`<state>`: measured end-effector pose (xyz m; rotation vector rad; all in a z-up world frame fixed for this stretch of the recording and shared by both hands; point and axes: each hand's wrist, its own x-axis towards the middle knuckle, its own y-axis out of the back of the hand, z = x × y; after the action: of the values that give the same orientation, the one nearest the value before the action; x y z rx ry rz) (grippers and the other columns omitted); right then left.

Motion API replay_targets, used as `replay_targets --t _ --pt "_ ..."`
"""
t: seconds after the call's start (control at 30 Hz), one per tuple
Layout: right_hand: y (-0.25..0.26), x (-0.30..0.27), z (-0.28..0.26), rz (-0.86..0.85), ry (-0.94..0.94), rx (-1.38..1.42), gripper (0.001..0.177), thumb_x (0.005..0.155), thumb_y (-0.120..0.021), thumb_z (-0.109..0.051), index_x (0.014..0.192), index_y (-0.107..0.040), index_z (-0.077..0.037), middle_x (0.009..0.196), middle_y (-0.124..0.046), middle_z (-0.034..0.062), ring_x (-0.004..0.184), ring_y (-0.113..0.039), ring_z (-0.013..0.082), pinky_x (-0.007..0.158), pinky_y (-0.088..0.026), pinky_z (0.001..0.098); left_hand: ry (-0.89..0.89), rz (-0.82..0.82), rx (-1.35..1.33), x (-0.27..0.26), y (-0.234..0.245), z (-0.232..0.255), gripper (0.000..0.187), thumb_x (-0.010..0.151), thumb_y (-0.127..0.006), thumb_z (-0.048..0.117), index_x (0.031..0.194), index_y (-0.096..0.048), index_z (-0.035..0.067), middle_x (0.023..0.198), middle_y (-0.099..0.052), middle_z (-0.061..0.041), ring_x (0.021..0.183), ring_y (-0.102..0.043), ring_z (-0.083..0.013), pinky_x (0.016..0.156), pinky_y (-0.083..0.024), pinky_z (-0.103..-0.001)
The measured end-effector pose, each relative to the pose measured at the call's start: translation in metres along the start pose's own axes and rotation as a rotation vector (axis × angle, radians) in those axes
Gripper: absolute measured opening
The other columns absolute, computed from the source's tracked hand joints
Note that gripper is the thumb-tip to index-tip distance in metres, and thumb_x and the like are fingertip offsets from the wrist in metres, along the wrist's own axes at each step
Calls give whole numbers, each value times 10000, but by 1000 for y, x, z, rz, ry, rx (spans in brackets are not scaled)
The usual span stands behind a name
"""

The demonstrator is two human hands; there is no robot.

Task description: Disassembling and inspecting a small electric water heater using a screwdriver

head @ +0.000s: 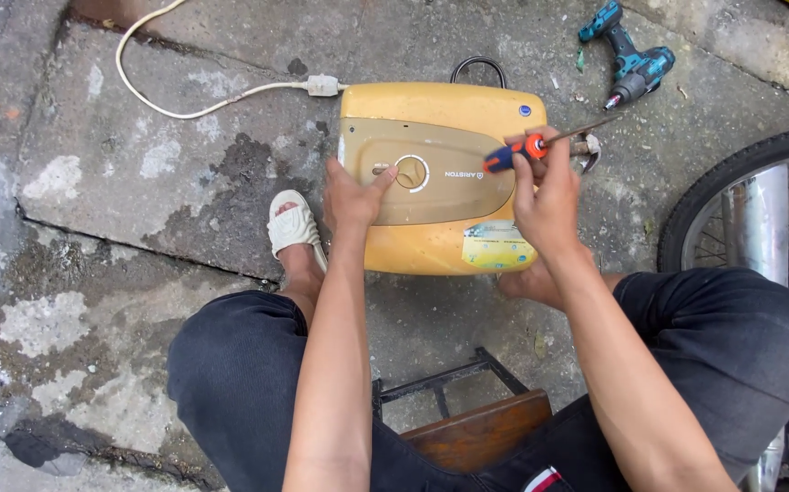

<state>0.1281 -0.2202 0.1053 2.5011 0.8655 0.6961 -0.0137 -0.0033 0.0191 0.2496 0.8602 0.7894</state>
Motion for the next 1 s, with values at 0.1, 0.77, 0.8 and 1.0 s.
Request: replay_targets --t 0.1,0.77,0.8,1.0 --pt "-30 14 -4 5 21 55 270 1064 -485 75 1304 -416 -24 1213 -695 203 1098 -688 430 871 -602 494 -35 -37 -6 8 -1 -6 1004 814 -837 598 1538 -303 153 1529 -489 -99 1428 -491 -329 1145 -425 -575" --pt "-74 32 -44 -218 -1 -25 266 1056 -505 4 1298 -409 -50 1223 -717 161 1063 -709 426 892 -579 564 -65 -177 -46 33 3 -22 812 990 -657 429 1585 -224 86 1529 -483 -183 1425 -483 -387 1205 -385 -547" --pt "-72 32 -49 -179 3 10 273 1057 -500 19 1302 -403 -55 1226 -713 153 1083 -707 420 909 -579 534 -68 -177 -50 33 3 -22 809 986 -661 425 1575 -234 72 1525 -483 -198 1419 -485 -402 1202 -390 -553" --pt "-72 28 -47 -261 9 -118 275 1062 -531 -82 1320 -442 -115 1230 -738 72 1045 -735 344 874 -575 537 -58 -151 -51 49 -10 -35 776 989 -666 451 1554 -278 87 1448 -554 -172 1368 -548 -370 1139 -450 -541"
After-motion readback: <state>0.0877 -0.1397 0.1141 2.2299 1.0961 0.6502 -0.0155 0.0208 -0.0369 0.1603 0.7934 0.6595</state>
